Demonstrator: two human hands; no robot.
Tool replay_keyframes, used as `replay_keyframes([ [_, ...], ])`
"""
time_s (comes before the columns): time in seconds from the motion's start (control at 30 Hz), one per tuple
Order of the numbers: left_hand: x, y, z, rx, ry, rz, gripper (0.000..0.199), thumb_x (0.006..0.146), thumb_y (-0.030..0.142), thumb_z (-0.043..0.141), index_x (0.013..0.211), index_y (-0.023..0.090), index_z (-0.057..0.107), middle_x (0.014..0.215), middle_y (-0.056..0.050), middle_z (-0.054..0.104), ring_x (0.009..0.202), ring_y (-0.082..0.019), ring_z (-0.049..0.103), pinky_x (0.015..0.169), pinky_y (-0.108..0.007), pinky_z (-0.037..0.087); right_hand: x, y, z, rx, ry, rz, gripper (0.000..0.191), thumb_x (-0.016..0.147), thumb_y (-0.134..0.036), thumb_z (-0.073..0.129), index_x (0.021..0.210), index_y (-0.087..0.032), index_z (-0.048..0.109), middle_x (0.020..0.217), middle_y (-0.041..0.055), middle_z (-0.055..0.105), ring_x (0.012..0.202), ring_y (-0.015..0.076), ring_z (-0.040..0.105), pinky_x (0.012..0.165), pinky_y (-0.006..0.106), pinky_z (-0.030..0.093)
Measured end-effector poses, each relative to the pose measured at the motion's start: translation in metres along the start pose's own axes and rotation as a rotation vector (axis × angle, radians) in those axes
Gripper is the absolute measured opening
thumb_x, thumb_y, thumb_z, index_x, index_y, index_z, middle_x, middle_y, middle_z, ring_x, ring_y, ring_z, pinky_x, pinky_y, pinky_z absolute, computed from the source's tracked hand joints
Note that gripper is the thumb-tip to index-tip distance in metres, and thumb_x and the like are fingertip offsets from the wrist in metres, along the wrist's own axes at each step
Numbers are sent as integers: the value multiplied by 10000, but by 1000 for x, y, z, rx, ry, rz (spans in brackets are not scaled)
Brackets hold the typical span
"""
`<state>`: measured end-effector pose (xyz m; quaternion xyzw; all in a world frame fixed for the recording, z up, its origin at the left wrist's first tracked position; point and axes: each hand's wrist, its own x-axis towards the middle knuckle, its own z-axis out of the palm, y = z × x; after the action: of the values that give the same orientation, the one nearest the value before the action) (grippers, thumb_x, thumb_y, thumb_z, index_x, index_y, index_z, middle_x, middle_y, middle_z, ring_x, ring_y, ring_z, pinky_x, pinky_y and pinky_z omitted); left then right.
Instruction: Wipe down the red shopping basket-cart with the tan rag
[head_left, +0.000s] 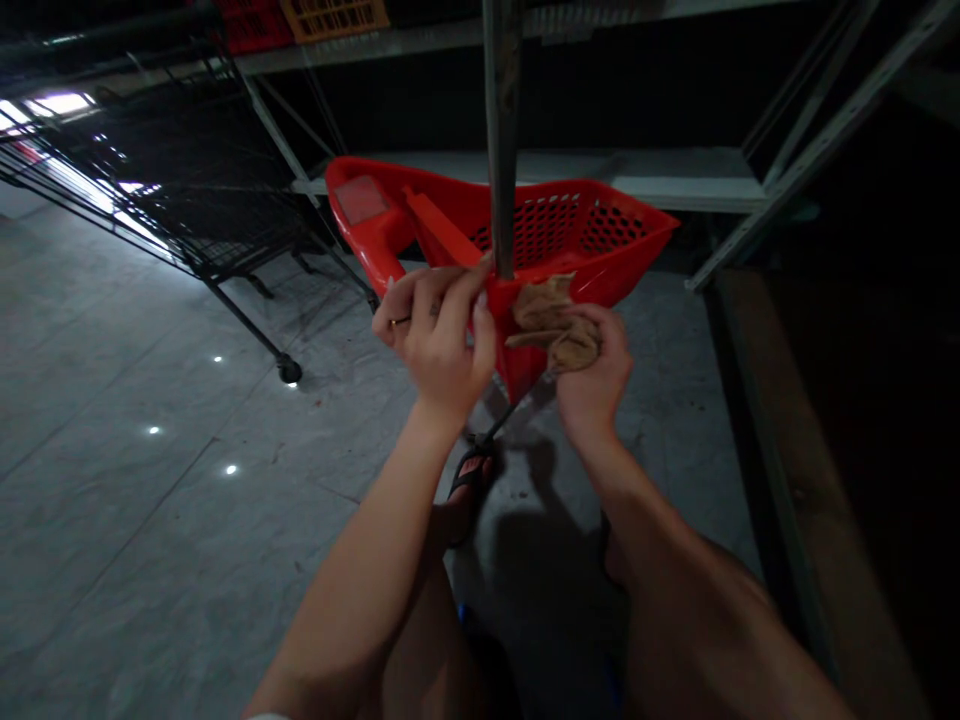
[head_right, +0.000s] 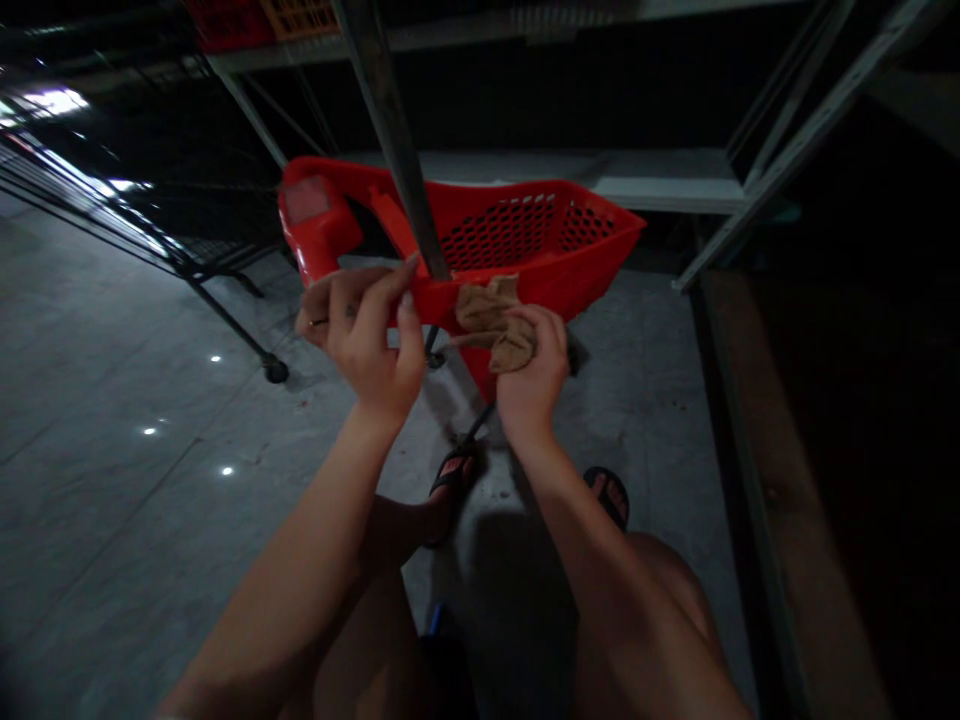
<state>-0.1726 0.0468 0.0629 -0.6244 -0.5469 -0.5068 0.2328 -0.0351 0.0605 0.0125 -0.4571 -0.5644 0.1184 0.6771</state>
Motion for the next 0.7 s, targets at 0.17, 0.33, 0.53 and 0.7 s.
replay_keyframes([
  [0.17,11,-35,-9,-115,152,68,263,981,306,441,1094,183,645,1148,-81,646,1205,-223,532,1064,-432,398,15,-1,-5,-40,23,-207,367,742,-164,639,1105,-214,608,1134,75,564,1110,204,541,1011,393,434],
  [0.33,12,-40,4,-293,149,32,248,993,323,398,932,171,585,985,-73,637,1155,-217,551,1054,-442,406,-36,35,18,-64,-363,24,450,707,-152,614,1152,-214,585,1269,114,496,1217,274,498,1050,464,438],
  [0.53,10,-34,14,-307,220,-8,189,961,312,414,899,202,556,928,-49,597,1127,-220,547,1040,-443,412,-94,97,15,-73,-512,255,345,632,-83,561,905,-263,670,1091,55,621,1018,256,604,938,424,512],
  [0.7,11,-32,17,-307,250,-21,185,960,315,411,887,208,542,909,-51,589,1095,-222,551,1064,-457,396,-83,95,16,-114,-297,393,192,689,-143,528,840,-212,622,891,65,609,842,239,594,828,456,509],
])
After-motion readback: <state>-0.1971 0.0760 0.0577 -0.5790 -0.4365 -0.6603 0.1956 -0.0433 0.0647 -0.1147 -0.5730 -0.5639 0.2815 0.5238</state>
